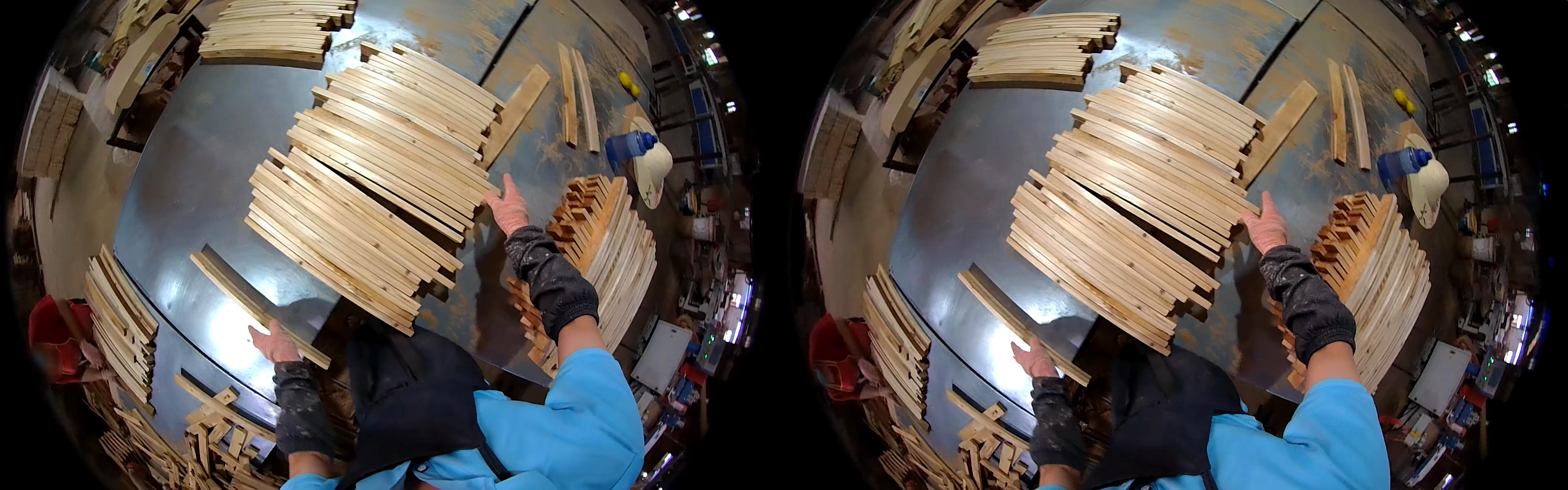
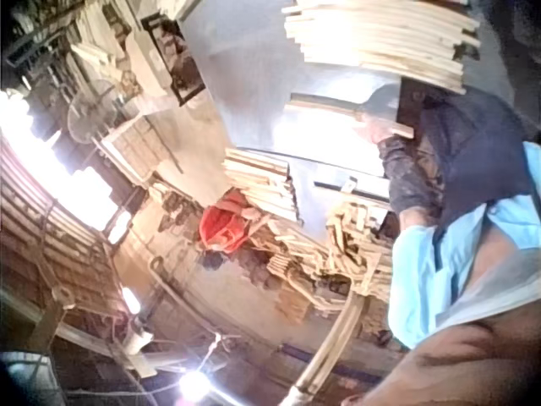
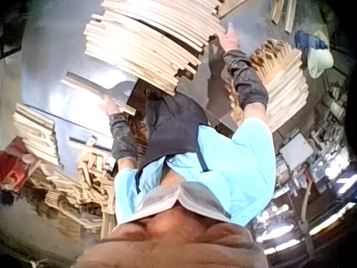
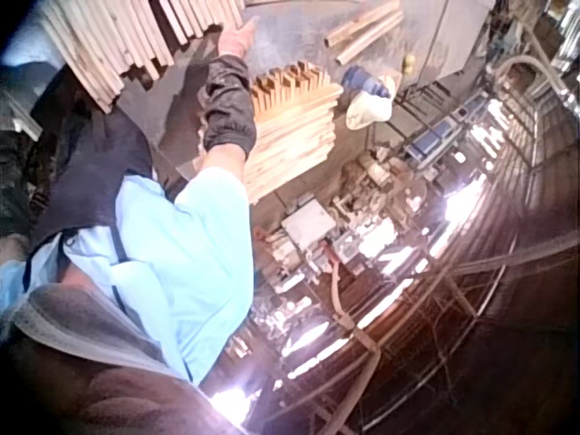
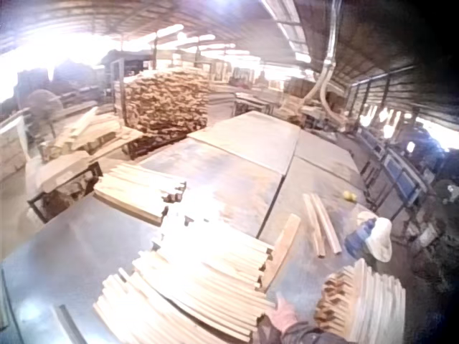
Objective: The person gathers small wooden planks from a metal worktable and the floor, aligns them into neat stacks, and places the stacks onto a conveyor belt. The person handles the planks by hand without using tools.
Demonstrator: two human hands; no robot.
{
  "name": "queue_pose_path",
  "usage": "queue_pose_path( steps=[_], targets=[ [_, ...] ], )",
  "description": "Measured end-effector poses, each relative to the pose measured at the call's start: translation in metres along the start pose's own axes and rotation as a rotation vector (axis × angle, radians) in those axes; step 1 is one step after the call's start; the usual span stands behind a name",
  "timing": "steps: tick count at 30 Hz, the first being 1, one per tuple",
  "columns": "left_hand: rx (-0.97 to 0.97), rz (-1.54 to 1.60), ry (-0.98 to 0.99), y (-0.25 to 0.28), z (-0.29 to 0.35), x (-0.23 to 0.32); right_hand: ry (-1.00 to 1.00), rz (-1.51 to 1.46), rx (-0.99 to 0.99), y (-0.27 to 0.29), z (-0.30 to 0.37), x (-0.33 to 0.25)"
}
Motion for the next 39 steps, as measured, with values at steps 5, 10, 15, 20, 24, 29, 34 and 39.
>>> queue_pose_path(
  steps=[5,10,15,20,24,29,34,39],
  targets=[
    [-0.263,-0.278,-0.423,-0.05,0.062,0.069,-0.075,-0.147,-0.128,-0.026,-0.003,0.007],
    [-0.433,-0.536,-0.243,-0.115,0.073,0.073,-0.003,0.051,-0.362,-0.035,0.044,-0.01],
    [-0.456,-0.556,-0.223,-0.118,0.064,0.071,-0.014,0.108,-0.631,-0.046,0.041,-0.026],
    [-0.486,-0.614,-0.203,-0.117,0.058,0.07,-0.16,-0.258,-0.78,-0.054,0.039,-0.01],
    [-0.479,-0.614,-0.224,-0.121,0.056,0.067,-0.376,-0.629,-0.763,-0.06,0.046,0.019],
    [-0.489,-0.588,-0.24,-0.115,0.052,0.067,-0.364,-0.85,-0.79,-0.079,0.038,0.033],
    [-0.511,-0.333,-0.161,-0.108,0.054,0.084,-0.345,-0.799,-0.868,-0.085,0.028,0.037],
    [-0.133,-0.005,-0.322,-0.088,0.091,0.125,-0.321,-0.794,-0.921,-0.086,0.021,0.04]
  ],
)
Point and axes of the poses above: each hand's wrist, its own z-axis away from the middle knuckle, its own y-axis out of the back of the hand, x = y × z, the point moved 4 cm from there along -z, towards the middle knuckle, and after that the axes turned 5 degrees about -x, right-handed, at the moved point
